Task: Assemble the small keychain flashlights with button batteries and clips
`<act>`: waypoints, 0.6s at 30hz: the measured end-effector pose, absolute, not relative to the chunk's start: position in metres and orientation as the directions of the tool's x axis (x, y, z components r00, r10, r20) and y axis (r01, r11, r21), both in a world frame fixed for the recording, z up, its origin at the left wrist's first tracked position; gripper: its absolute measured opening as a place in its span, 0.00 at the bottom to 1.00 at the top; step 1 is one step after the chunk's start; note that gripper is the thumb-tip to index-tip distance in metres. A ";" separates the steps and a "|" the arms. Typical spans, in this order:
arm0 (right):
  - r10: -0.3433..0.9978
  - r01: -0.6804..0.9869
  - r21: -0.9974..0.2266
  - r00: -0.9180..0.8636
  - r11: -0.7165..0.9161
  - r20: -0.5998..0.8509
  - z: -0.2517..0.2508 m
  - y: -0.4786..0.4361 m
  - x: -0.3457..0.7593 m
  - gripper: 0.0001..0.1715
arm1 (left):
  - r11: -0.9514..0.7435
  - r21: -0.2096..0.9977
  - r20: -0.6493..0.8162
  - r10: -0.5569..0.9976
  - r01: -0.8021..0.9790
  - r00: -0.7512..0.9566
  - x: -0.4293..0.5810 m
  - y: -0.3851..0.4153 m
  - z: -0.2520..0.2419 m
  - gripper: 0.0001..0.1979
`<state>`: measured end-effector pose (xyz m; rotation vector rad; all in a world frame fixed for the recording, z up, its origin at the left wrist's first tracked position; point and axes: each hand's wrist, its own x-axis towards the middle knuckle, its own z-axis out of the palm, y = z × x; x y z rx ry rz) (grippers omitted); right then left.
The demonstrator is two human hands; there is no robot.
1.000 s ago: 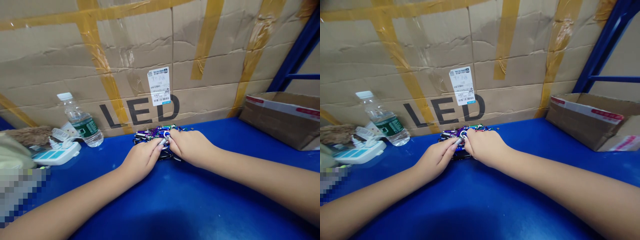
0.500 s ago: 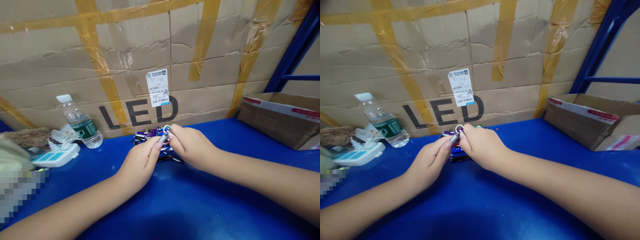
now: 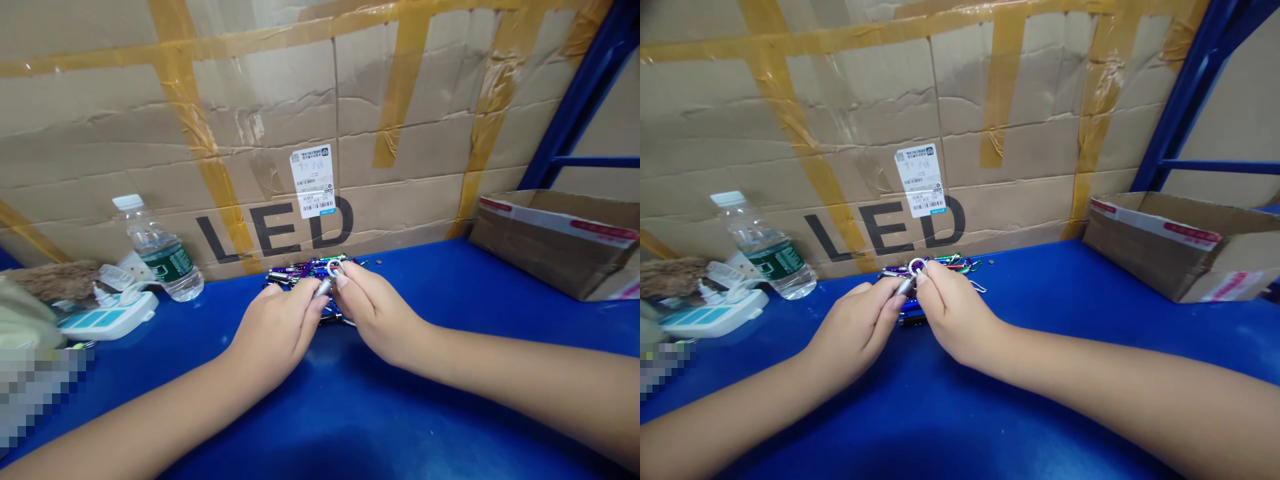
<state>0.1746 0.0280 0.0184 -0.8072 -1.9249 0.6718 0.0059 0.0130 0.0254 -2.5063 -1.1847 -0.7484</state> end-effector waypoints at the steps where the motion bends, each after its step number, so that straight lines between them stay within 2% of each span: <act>1: 0.760 0.249 -0.731 -0.369 0.635 0.535 0.018 0.028 0.175 0.14 | -0.625 -0.041 0.551 0.637 0.780 0.539 0.006 0.013 0.026 0.15; 6: 0.754 0.175 -0.754 -0.361 0.633 0.549 0.012 0.030 0.176 0.14 | -0.645 0.013 0.508 0.663 0.764 0.551 0.007 0.012 0.026 0.14; 10: 0.792 0.134 -0.796 -0.286 0.590 0.539 0.013 0.036 0.177 0.16 | -0.661 -0.016 0.439 0.670 0.751 0.599 0.009 0.011 0.017 0.15; 12: 0.800 0.180 -0.787 -0.263 0.590 0.539 0.019 0.043 0.180 0.17 | -0.659 0.005 0.397 0.692 0.753 0.603 0.009 0.012 0.013 0.15; 14: 0.794 0.309 -0.734 -0.310 0.605 0.524 0.029 0.054 0.187 0.19 | -0.644 0.047 0.381 0.718 0.763 0.583 0.008 0.013 0.009 0.16; 16: 0.816 0.496 -0.657 -0.446 0.567 0.367 0.042 0.068 0.201 0.20 | -0.623 0.097 0.390 0.741 0.776 0.547 0.006 0.016 0.007 0.15; 18: 0.820 0.649 -0.572 -0.567 0.502 0.076 0.055 0.081 0.221 0.19 | -0.603 0.149 0.396 0.763 0.783 0.512 0.003 0.021 0.005 0.15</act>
